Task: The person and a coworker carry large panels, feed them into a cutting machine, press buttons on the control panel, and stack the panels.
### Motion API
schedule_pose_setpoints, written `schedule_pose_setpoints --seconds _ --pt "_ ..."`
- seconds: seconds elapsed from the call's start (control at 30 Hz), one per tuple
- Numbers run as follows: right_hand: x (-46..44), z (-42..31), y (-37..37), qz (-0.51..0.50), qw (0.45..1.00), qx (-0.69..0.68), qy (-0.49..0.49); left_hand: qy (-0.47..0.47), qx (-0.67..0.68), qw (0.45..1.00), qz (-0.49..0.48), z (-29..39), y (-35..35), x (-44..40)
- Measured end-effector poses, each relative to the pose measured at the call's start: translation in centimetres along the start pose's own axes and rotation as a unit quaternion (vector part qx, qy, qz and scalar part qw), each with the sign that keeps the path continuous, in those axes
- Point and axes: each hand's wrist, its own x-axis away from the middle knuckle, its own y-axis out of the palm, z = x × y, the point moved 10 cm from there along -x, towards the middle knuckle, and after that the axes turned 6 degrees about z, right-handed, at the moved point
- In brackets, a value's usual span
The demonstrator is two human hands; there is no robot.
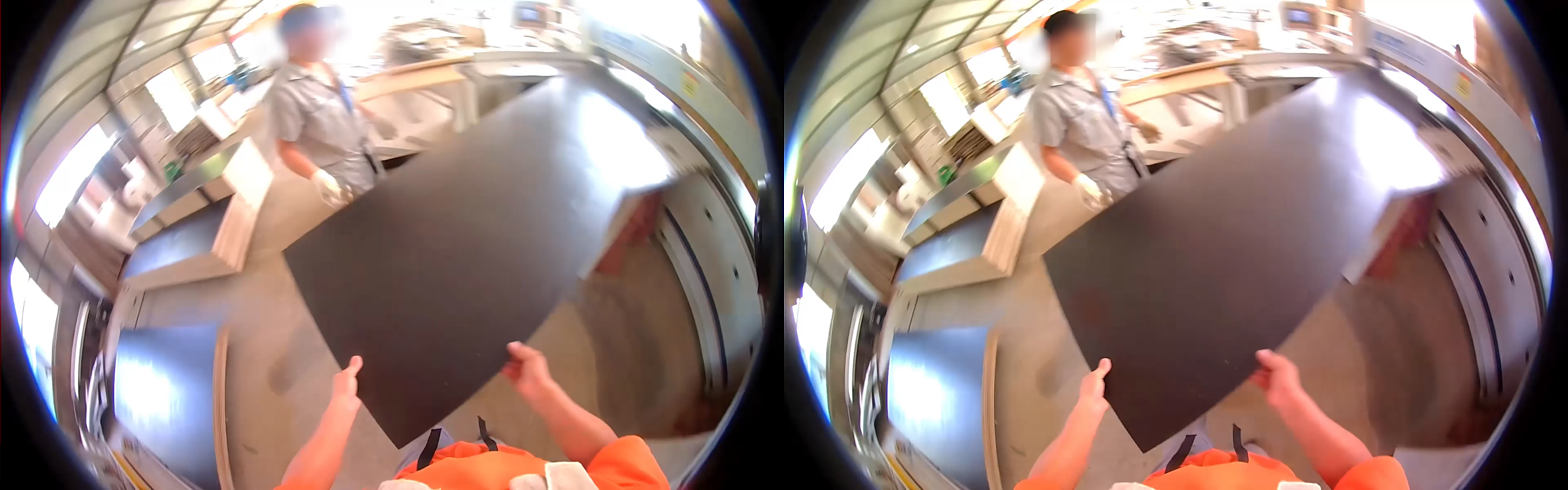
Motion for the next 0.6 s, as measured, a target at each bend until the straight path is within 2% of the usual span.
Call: schedule_pose_setpoints --seconds 0.03,0.1,0.17,0.23,0.27,0.37,0.43,0.47,0.5,0.57,0.6 --pt "4.0 3.1 -0.7 -0.046 0.999 -0.005 0.002 -0.016 0.022 0.999 -0.044 -3.0 -0.2 0.9" --pt "10.5 10.5 -4.4 -0.092 0.992 -0.010 0.088 -0.006 -0.029 0.998 -0.047 -5.5 0.2 7.2" --pt "15.6 17.3 -7.0 -0.175 0.972 -0.074 0.136 -0.024 -0.057 0.997 -0.055 -9.2 0.0 12.0" --pt "21.3 20.2 -10.1 -0.134 0.976 -0.066 0.160 -0.052 -0.074 0.994 -0.055 -14.1 -0.5 16.6" --pt "22.2 22.0 -12.9 -0.090 0.986 -0.047 0.134 -0.063 -0.075 0.992 -0.075 -17.0 -0.8 18.2" --pt "28.4 20.6 -20.2 0.044 0.996 0.007 0.071 -0.122 -0.122 0.980 -0.100 -24.0 -1.8 24.6" --pt "30.6 21.0 -25.7 0.085 0.992 -0.060 0.071 -0.143 -0.174 0.951 -0.213 -28.3 -1.9 28.5" --pt "31.2 20.8 -28.6 0.111 0.989 -0.087 0.033 -0.199 -0.262 0.905 -0.270 -29.9 -2.5 31.1" --pt "32.2 21.4 -31.8 0.139 0.984 -0.114 0.001 -0.122 -0.329 0.887 -0.301 -28.6 -2.7 32.3" --pt "33.6 22.3 -38.3 0.201 0.973 -0.113 -0.029 0.039 -0.452 0.815 -0.360 -24.8 -2.5 33.5" --pt "33.9 22.9 -41.5 0.211 0.967 -0.135 -0.039 0.350 -0.500 0.732 -0.302 -19.2 -1.2 33.5"
